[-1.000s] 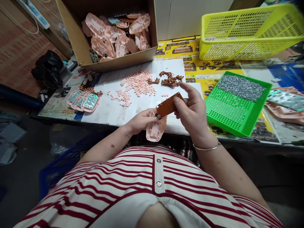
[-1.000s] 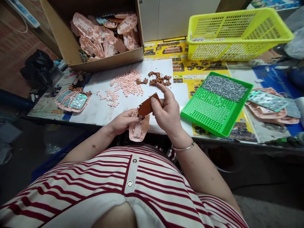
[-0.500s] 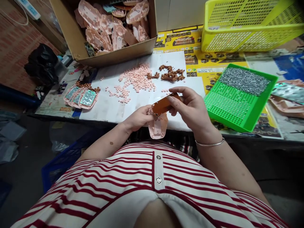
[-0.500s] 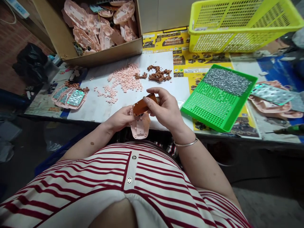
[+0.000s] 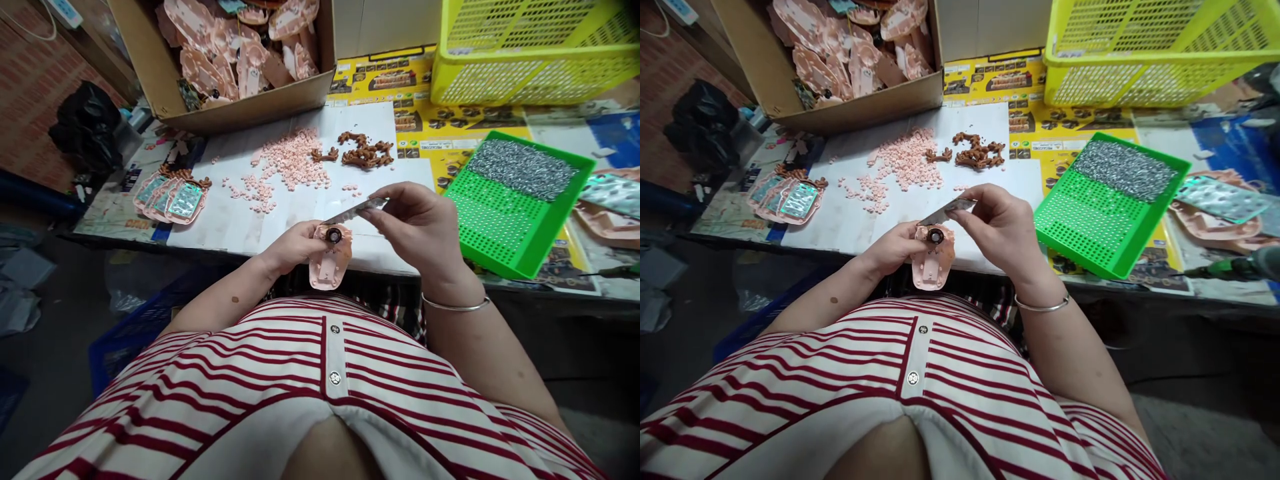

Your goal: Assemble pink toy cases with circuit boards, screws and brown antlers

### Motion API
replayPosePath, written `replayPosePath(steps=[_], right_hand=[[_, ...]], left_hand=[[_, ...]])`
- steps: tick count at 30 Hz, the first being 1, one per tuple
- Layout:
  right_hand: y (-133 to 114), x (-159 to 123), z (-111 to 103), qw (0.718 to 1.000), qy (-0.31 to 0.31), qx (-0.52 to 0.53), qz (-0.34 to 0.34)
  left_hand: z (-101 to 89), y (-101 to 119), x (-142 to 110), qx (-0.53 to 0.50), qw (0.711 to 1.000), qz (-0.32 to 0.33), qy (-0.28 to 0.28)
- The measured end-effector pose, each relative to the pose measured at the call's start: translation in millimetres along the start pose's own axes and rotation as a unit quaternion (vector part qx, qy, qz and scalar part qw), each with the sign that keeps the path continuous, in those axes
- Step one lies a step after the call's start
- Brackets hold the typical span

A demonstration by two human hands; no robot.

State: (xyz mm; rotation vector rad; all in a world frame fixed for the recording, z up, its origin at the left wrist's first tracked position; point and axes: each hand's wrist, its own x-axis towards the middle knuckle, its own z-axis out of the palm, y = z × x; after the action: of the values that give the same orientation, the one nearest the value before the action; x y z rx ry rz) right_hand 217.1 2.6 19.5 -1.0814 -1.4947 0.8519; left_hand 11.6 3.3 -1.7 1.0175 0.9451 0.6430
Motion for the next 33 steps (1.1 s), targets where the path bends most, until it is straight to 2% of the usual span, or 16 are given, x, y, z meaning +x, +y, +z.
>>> replayPosePath(steps=[3, 5, 7, 10, 13, 18, 25, 33], right_hand=[[1.1, 1.2, -3.2, 0.989, 0.065, -0.114, -0.066], [-0.4, 2.0, -3.7, 0.984, 0.076, -0.135, -0.089], [-2.4, 2.2, -2.2, 0.987, 0.06, -0.125, -0.086], [-2.8, 1.7, 2.6, 0.994, 0.032, -0.092, -0.044], [-0.4, 1.3, 7.3, 0.996, 0.037, -0.077, -0.021], [-0.2, 2.3, 8.4, 0.994, 0.056, -0.083, -0.038], [-4.6, 6.0, 8.1, 0.996, 0.035, -0.064, -0.054], [-9.8, 12.6, 16.2, 0.995, 0.015, -0.074, -0.068]], left_hand=[[-0.6, -0.6, 0.7, -0.013, 1.0, -0.006, -0.004], [-0.4, -0.7, 0.8, -0.012, 1.0, -0.001, 0.005], [0.7, -0.3, 0.7, -0.02, 1.0, 0.007, 0.008], [3.0, 1.2, -0.3, -0.041, 0.999, 0.009, 0.009], [4.0, 2.3, -1.6, -0.051, 0.999, 0.002, 0.004], [2.0, 1.1, -2.1, -0.07, 0.997, -0.022, -0.012], [1.1, -3.9, -0.4, -0.072, 0.997, -0.016, -0.029], [2.1, -4.0, -1.3, -0.042, 0.999, -0.009, -0.008]])
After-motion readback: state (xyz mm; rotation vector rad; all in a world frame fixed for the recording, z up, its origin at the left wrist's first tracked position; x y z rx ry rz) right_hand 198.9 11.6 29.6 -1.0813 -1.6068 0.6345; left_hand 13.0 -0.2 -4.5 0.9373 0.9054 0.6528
